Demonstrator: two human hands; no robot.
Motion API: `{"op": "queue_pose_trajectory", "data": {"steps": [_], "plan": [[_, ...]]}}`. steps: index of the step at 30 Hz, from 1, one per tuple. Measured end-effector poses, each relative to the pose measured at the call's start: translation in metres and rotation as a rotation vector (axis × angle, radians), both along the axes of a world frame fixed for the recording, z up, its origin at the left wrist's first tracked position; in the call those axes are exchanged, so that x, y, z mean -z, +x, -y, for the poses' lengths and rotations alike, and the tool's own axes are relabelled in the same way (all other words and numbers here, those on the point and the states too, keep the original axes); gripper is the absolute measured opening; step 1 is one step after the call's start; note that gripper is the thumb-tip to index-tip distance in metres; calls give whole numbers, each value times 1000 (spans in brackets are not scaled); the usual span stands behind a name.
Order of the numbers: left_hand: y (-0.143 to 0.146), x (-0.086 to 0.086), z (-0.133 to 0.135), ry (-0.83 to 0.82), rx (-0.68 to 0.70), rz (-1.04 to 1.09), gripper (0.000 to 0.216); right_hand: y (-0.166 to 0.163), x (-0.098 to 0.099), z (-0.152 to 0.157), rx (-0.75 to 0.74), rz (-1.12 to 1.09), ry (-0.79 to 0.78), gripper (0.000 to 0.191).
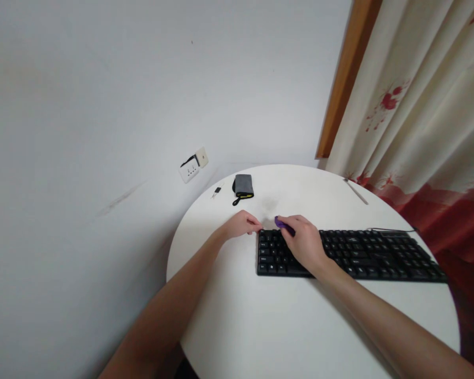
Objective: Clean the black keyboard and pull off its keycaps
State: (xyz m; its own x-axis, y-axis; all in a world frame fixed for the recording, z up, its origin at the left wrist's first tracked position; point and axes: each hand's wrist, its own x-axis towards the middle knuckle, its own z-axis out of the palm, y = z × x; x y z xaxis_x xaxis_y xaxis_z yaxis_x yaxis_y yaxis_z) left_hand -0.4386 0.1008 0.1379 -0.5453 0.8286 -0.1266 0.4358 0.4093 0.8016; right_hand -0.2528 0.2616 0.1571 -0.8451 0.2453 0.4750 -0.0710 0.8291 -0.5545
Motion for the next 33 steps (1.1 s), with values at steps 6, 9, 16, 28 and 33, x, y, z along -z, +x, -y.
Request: {"op": "queue_pose_trajectory", "data": {"steps": [6, 9, 16, 28, 33], "plan": [[-2, 2, 1, 4, -2, -8, 34, -5, 7, 3, -98, 149, 181, 31], [-2, 1, 1, 2, 7, -4, 34, 2, 8, 14, -116, 134, 169, 32], [0, -1, 1, -9, -14, -16, 33, 27, 1, 47, -423, 143, 66, 27], [0, 0, 0, -4, 6, -15, 34, 9, -2, 4, -135, 29, -75, 29], [0, -2, 1, -2, 3, -17, 35, 10, 6, 14, -291, 107, 29, 30]]}}
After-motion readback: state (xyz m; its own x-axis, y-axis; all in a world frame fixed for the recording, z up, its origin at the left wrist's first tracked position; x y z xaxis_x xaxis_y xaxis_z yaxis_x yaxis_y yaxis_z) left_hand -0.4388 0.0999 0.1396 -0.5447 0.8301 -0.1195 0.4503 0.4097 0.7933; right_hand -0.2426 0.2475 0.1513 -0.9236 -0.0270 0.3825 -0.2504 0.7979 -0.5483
